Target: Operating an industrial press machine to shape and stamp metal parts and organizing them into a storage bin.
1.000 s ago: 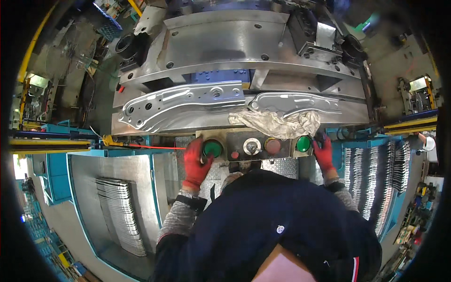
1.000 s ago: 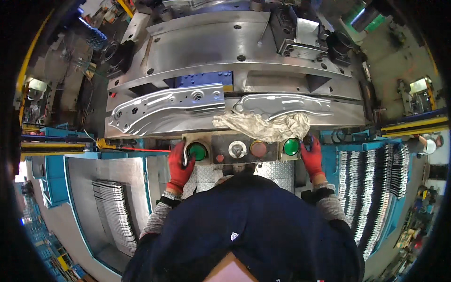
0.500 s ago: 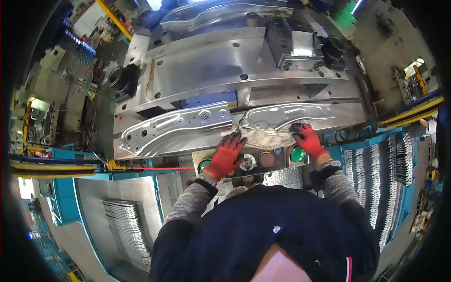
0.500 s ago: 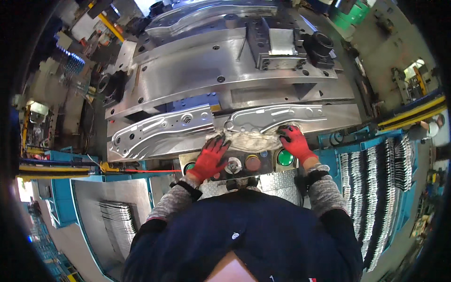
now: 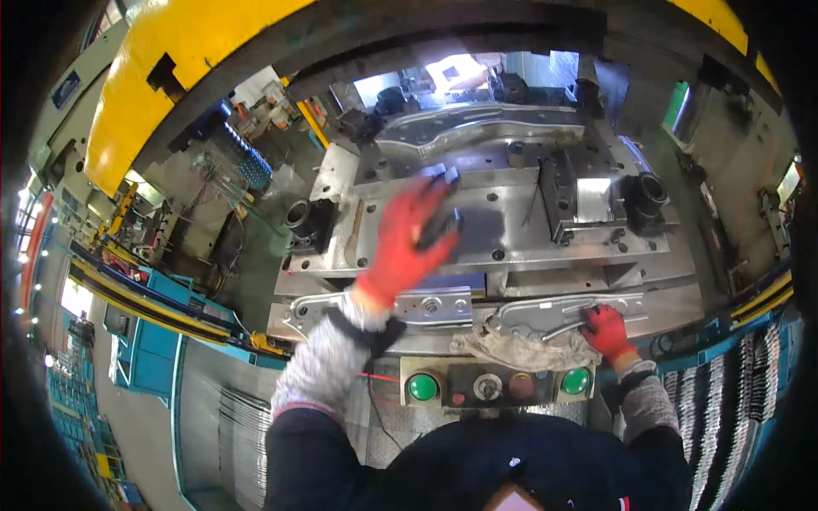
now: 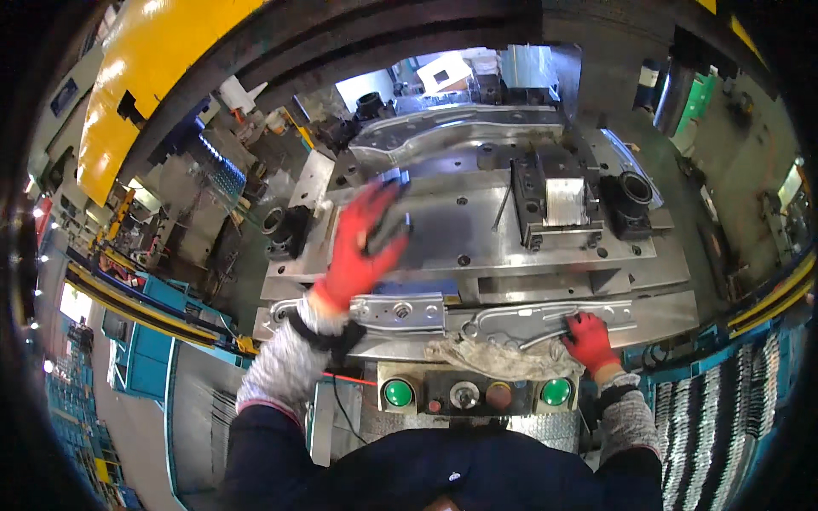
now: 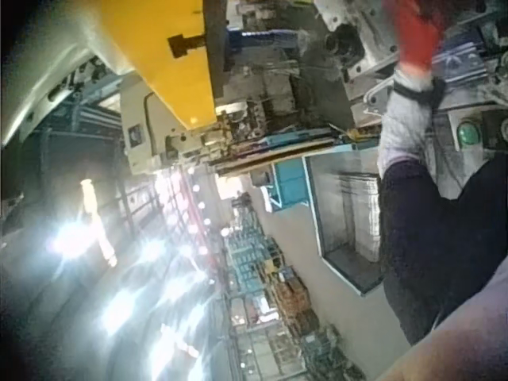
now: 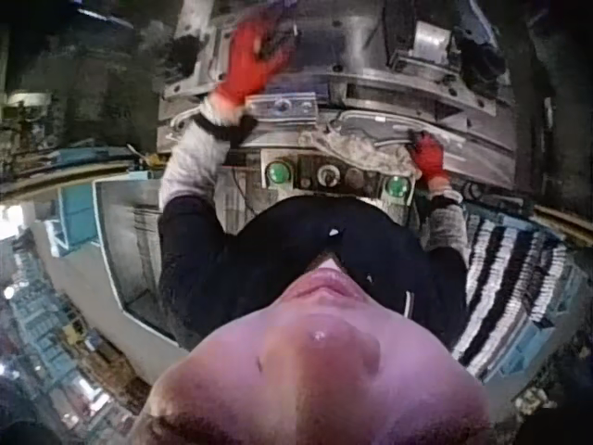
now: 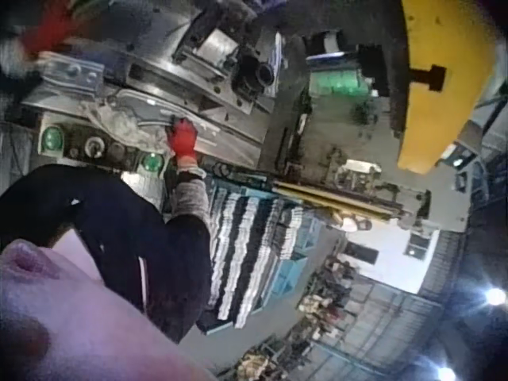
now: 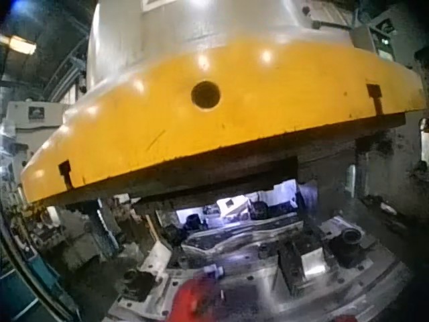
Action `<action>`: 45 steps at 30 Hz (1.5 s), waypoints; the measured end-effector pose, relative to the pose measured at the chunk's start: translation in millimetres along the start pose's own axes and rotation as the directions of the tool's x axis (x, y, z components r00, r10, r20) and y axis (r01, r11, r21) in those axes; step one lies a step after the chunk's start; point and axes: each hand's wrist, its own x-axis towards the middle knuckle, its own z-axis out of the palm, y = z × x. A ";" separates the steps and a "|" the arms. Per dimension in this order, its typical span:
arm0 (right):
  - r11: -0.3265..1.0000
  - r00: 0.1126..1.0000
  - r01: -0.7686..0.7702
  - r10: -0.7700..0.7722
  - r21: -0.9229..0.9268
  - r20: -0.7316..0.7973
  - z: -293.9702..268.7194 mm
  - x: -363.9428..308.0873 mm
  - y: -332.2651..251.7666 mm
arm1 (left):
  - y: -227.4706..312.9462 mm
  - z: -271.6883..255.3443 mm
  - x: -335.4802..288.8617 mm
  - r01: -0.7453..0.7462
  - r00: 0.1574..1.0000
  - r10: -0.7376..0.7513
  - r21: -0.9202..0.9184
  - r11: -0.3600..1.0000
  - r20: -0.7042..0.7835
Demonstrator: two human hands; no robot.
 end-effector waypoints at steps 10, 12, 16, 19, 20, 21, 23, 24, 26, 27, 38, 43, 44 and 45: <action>0.990 0.990 0.134 -0.132 0.051 -0.041 -18.7 7.7 15.5 | -138.5 67.6 172.0 -0.052 0.771 -0.325 0.564 0.824 0.547; 0.992 0.993 0.116 -0.115 0.047 -0.025 -12.5 4.8 17.5 | -154.3 82.5 179.4 -0.069 0.743 -0.299 0.512 0.856 0.598; 0.993 0.992 0.121 -0.121 -0.019 -0.039 8.8 -0.6 18.6 | -175.6 88.5 190.7 -0.023 0.707 -0.209 0.318 0.948 0.675; 0.995 0.994 0.094 -0.091 0.037 -0.057 15.7 -1.8 24.5 | -161.3 90.6 199.9 -0.027 0.682 -0.229 0.337 0.941 0.695; 0.995 0.994 0.093 -0.092 0.028 -0.055 14.8 -1.9 24.2 | -159.1 87.3 201.7 -0.026 0.670 -0.253 0.363 0.931 0.698; 0.995 0.994 0.095 -0.093 0.020 -0.053 13.5 -1.6 21.6 | -181.0 91.9 194.8 -0.079 0.719 -0.154 0.301 0.950 0.677; 0.996 0.995 0.087 -0.087 0.002 -0.046 11.4 -2.6 20.1 | -172.6 91.7 198.4 -0.085 0.710 -0.173 0.327 0.941 0.683; 0.996 0.995 0.084 -0.084 -0.004 -0.046 9.9 -2.3 19.6 | -168.9 90.7 199.3 -0.087 0.705 -0.185 0.342 0.936 0.685; 0.995 0.994 0.096 -0.096 -0.006 -0.045 10.4 -2.9 19.4 | -165.9 84.3 198.1 -0.093 0.717 -0.162 0.323 0.942 0.678; 0.995 0.994 0.103 -0.103 -0.003 -0.049 12.6 -2.0 20.5 | -161.4 78.2 201.5 -0.071 0.719 -0.147 0.282 0.957 0.680; 0.990 0.994 0.105 -0.104 0.091 -0.017 11.0 2.8 17.4 | -99.5 10.5 197.0 -0.160 0.855 -0.065 0.381 0.910 0.514; 0.991 0.997 0.049 -0.041 0.124 -0.065 34.3 -6.9 33.7 | -78.0 -29.0 125.4 -0.219 0.903 0.092 0.264 0.939 0.421; 0.988 0.996 0.054 -0.043 0.141 -0.079 33.4 -3.4 33.5 | -64.7 -44.8 111.7 -0.276 0.906 0.152 0.277 0.920 0.396; 0.991 0.999 0.023 -0.019 0.130 -0.032 31.4 -4.5 30.9 | -40.7 -64.0 97.8 -0.180 0.899 0.093 0.167 0.969 0.428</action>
